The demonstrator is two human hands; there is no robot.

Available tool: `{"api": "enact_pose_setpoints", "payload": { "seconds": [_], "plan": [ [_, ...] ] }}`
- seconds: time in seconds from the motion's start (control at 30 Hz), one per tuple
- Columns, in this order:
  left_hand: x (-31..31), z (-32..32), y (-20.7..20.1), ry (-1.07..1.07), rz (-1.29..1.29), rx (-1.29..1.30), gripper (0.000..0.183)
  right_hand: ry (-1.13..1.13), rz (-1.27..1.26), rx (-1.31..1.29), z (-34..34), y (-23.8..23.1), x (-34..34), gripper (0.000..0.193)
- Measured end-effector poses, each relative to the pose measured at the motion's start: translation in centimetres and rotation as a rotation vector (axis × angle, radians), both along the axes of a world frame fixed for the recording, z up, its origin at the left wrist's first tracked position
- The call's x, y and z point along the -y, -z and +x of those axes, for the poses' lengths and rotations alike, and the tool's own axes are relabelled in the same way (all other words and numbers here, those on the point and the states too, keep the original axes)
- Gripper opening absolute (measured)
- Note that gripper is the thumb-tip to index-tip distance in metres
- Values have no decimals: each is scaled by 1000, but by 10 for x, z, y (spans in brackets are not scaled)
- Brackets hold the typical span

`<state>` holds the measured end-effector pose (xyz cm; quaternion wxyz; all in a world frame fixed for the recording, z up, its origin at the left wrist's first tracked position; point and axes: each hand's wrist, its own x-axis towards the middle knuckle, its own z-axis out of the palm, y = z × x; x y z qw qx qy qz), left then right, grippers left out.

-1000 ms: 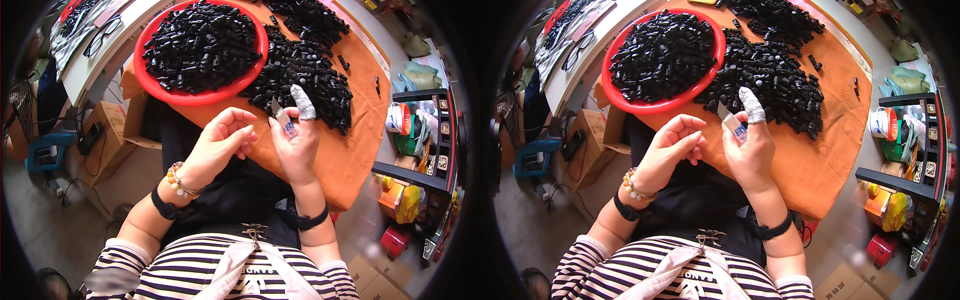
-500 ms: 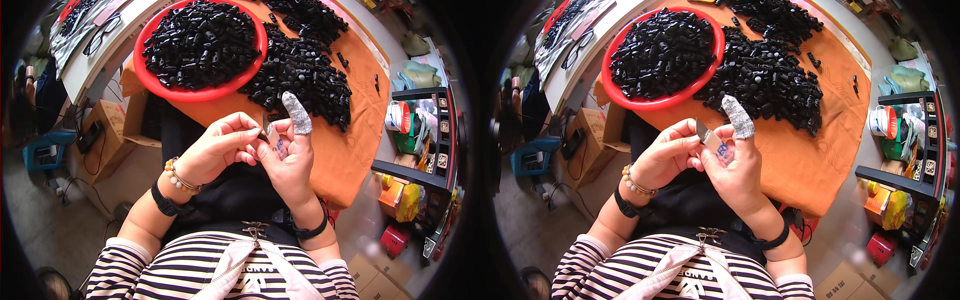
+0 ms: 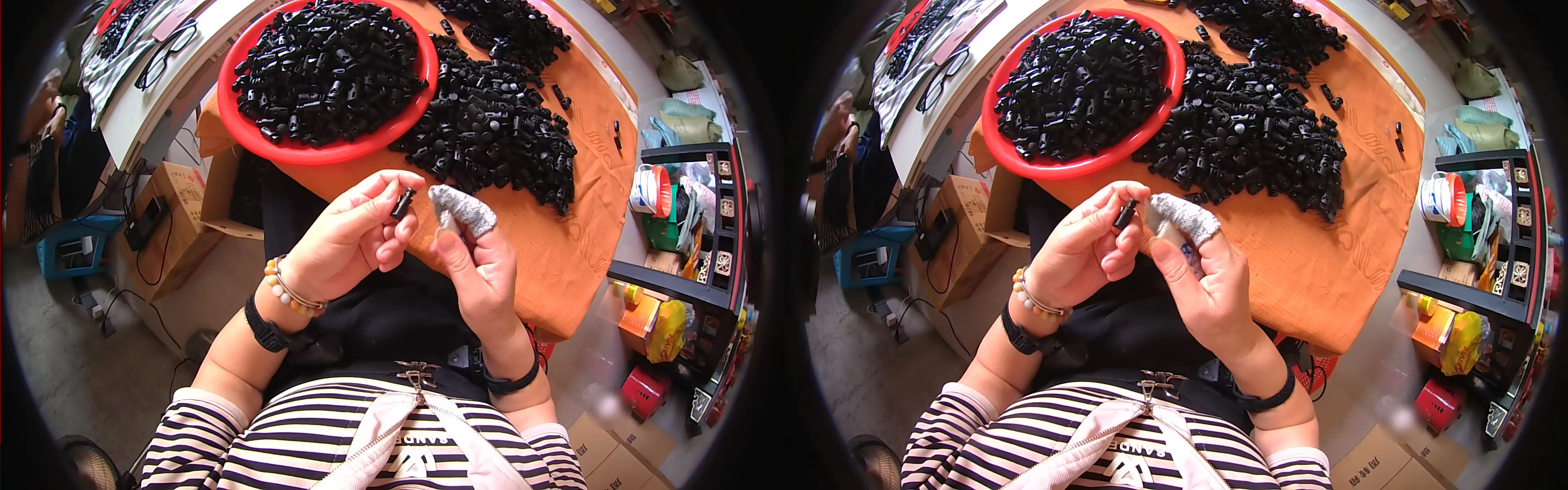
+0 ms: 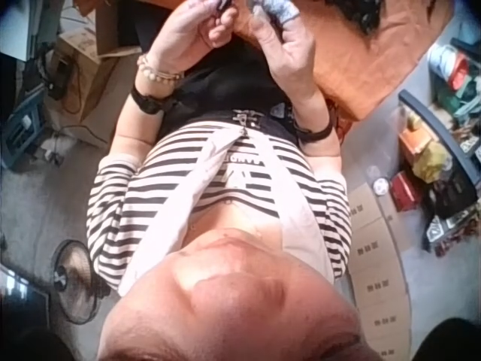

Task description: Manually trimming and assembling small black plastic shoe parts using a small utility blade.

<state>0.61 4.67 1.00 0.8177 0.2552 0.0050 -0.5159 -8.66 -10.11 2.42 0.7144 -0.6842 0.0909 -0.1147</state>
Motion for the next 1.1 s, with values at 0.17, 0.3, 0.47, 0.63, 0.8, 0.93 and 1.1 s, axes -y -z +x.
{"api": "enact_pose_setpoints", "payload": {
  "seconds": [0.17, 0.3, 0.47, 0.63, 0.8, 0.93, 1.1],
  "plan": [
    [1, -3, 1, -50, 12, -7, 22, -63, -41, -39, -1, -1, -8, 35],
    [1, -3, 2, -48, -32, 25, 15, -83, -88, -62, -3, -1, -6, 36],
    [2, -4, 3, -65, -20, 67, 14, -72, -75, -50, -1, -3, -8, 36],
    [4, -6, 0, -75, -4, 68, 14, -61, -12, -29, 0, -3, -10, 36],
    [6, -7, 0, -103, 5, 100, 14, -62, -44, -64, -3, -2, -10, 35],
    [5, -7, -1, -114, 27, 113, 14, -69, -68, -75, -2, -4, -8, 35],
    [5, -7, 0, -114, 2, 106, 14, -54, -62, -36, -1, 0, -10, 34]
  ]
}}
